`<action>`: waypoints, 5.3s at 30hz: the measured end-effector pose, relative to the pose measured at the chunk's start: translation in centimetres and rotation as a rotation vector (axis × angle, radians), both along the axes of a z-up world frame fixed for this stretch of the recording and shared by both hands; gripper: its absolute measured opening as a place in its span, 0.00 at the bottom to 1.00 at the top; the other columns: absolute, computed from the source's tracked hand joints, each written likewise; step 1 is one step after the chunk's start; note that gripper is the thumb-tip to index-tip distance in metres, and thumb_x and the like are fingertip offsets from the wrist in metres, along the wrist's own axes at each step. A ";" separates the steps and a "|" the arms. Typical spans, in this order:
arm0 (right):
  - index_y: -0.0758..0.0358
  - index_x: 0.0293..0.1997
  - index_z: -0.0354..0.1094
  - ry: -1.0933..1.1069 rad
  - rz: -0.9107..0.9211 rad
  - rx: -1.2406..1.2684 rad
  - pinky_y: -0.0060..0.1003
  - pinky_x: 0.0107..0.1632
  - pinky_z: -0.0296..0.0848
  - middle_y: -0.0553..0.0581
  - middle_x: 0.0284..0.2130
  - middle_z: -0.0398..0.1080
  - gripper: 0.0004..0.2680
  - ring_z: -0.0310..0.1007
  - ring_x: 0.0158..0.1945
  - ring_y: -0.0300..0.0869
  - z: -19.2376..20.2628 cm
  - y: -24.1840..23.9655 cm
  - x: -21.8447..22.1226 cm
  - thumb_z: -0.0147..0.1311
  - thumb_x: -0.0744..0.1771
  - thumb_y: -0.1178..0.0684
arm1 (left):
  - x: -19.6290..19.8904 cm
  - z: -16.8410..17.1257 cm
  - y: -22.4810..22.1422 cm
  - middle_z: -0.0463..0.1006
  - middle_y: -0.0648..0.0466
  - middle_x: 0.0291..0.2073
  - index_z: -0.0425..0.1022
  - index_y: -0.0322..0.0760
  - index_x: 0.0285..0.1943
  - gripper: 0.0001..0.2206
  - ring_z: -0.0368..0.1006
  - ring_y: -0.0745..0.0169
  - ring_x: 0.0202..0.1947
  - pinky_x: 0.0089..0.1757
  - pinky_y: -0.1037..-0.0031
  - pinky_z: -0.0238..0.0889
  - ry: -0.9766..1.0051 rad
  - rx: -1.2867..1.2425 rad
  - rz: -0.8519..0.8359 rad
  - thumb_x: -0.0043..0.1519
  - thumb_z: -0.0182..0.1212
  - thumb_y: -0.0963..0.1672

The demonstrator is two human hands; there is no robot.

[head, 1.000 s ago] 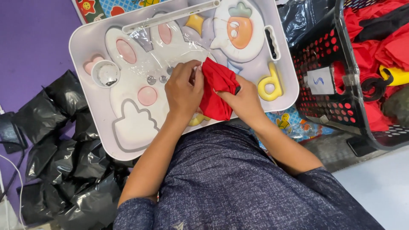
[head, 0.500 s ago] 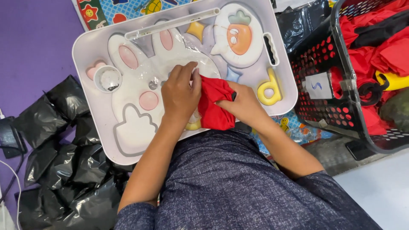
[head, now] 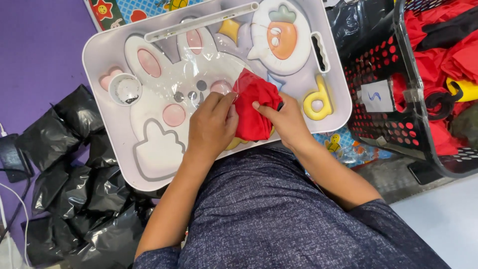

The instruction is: Folding red fabric covers and placing them into black plastic shipping bags for fulfillment.

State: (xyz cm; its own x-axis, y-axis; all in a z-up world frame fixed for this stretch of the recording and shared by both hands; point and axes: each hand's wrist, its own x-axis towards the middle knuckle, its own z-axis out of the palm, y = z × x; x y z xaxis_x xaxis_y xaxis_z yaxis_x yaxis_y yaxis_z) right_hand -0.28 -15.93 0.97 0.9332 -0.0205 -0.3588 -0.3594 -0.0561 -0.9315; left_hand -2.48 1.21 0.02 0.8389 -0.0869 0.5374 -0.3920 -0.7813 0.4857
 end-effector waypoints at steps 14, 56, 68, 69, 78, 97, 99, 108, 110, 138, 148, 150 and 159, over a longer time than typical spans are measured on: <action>0.63 0.49 0.71 0.154 -0.056 0.522 0.25 0.31 0.74 0.47 0.33 0.70 0.09 0.71 0.33 0.32 0.0 1.7 -1.1 0.58 0.65 0.62 | -1.2 -0.3 -1.5 0.73 0.54 0.32 0.80 0.40 0.49 0.09 0.73 0.55 0.30 0.32 0.69 0.69 -0.219 0.089 -0.057 0.62 0.58 0.41; 0.60 0.48 0.71 -0.163 -0.265 0.760 0.39 0.41 0.80 0.54 0.36 0.77 0.06 0.79 0.37 0.42 3.0 5.8 -0.9 0.60 0.67 0.59 | 1.0 -7.6 -1.8 0.78 0.47 0.56 0.64 0.46 0.70 0.34 0.78 0.47 0.54 0.50 0.59 0.78 0.403 -1.925 -0.097 0.54 0.74 0.38; 0.60 0.57 0.69 -0.250 -0.196 0.609 0.34 0.45 0.81 0.55 0.42 0.76 0.15 0.78 0.41 0.38 -7.2 2.2 -0.6 0.63 0.65 0.64 | 0.4 0.0 -0.9 0.72 0.45 0.59 0.56 0.49 0.74 0.45 0.72 0.44 0.59 0.54 0.59 0.73 0.442 -1.785 -0.123 0.47 0.80 0.38; 0.60 0.57 0.69 -0.249 -0.191 0.609 0.34 0.45 0.81 0.55 0.42 0.76 0.15 0.78 0.41 0.38 -7.3 2.6 -0.2 0.63 0.65 0.64 | 0.3 -1.8 -1.5 0.72 0.45 0.59 0.56 0.49 0.74 0.45 0.72 0.44 0.59 0.54 0.59 0.73 0.437 -1.786 -0.121 0.47 0.80 0.38; 0.57 0.55 0.70 -0.204 -0.198 0.651 0.22 0.26 0.75 0.50 0.41 0.76 0.15 0.75 0.35 0.35 -2.7 3.9 0.5 0.64 0.65 0.63 | -1.2 -5.4 -3.2 0.75 0.48 0.60 0.61 0.45 0.71 0.43 0.74 0.53 0.56 0.52 0.65 0.74 0.511 -1.721 -0.177 0.45 0.80 0.35; 0.64 0.48 0.75 -0.224 0.087 0.281 0.37 0.50 0.77 0.56 0.42 0.76 0.18 0.74 0.46 0.40 -3.4 -0.3 -0.7 0.73 0.56 0.65 | 1.4 -1.7 6.9 0.81 0.43 0.47 0.77 0.37 0.61 0.31 0.80 0.47 0.46 0.47 0.57 0.75 0.902 -0.955 -0.377 0.46 0.80 0.44; 0.64 0.47 0.75 -0.253 0.111 0.215 0.40 0.53 0.76 0.57 0.43 0.74 0.18 0.73 0.49 0.42 -2.8 -0.3 -0.1 0.75 0.56 0.62 | 1.2 -1.3 6.9 0.81 0.44 0.46 0.77 0.36 0.60 0.29 0.79 0.51 0.46 0.47 0.59 0.74 0.884 -1.005 -0.364 0.46 0.80 0.43; 0.63 0.60 0.71 -0.185 0.640 -0.027 0.42 0.50 0.79 0.63 0.42 0.78 0.21 0.77 0.45 0.41 -0.3 -1.0 2.8 0.70 0.62 0.52 | 1.3 -1.4 8.0 0.82 0.49 0.38 0.79 0.36 0.49 0.19 0.79 0.57 0.39 0.43 0.67 0.73 0.865 -1.085 -0.060 0.49 0.78 0.39; 0.67 0.65 0.63 0.160 1.010 -0.456 0.62 0.65 0.68 0.71 0.57 0.72 0.28 0.70 0.62 0.64 4.3 0.0 3.3 0.51 0.66 0.32 | 1.1 -2.3 8.5 0.82 0.44 0.39 0.80 0.34 0.49 0.19 0.79 0.49 0.41 0.45 0.64 0.72 0.950 -1.030 -0.085 0.49 0.77 0.38; 0.61 0.66 0.51 -0.220 0.164 0.353 0.49 0.48 0.81 0.66 0.49 0.71 0.27 0.77 0.49 0.52 -6.3 4.2 1.2 0.69 0.64 0.54 | -0.6 -5.4 1.4 0.75 0.44 0.54 0.71 0.35 0.64 0.22 0.74 0.45 0.55 0.55 0.55 0.72 0.460 -2.157 0.294 0.61 0.69 0.43; 0.51 0.68 0.53 -0.176 0.456 0.195 0.42 0.45 0.80 0.61 0.43 0.75 0.26 0.78 0.44 0.45 -5.9 -0.6 4.3 0.65 0.64 0.59 | -1.5 -3.1 8.0 0.75 0.43 0.52 0.51 0.38 0.78 0.45 0.74 0.54 0.51 0.52 0.65 0.72 0.626 -1.243 0.051 0.53 0.76 0.44; 0.51 0.69 0.53 -0.147 0.514 0.123 0.45 0.46 0.80 0.64 0.43 0.75 0.27 0.78 0.44 0.50 -5.0 -1.0 4.4 0.64 0.64 0.59 | -0.6 -3.9 8.6 0.76 0.44 0.46 0.53 0.33 0.78 0.42 0.75 0.57 0.44 0.46 0.69 0.74 0.701 -1.102 0.030 0.54 0.74 0.41; 0.69 0.73 0.44 -0.519 0.428 -0.575 0.56 0.61 0.72 0.80 0.65 0.58 0.26 0.65 0.63 0.69 -1.0 -0.4 1.3 0.55 0.67 0.61 | 0.6 -2.5 7.3 0.80 0.42 0.42 0.75 0.35 0.62 0.25 0.80 0.54 0.37 0.34 0.70 0.78 0.815 -0.742 0.176 0.59 0.73 0.49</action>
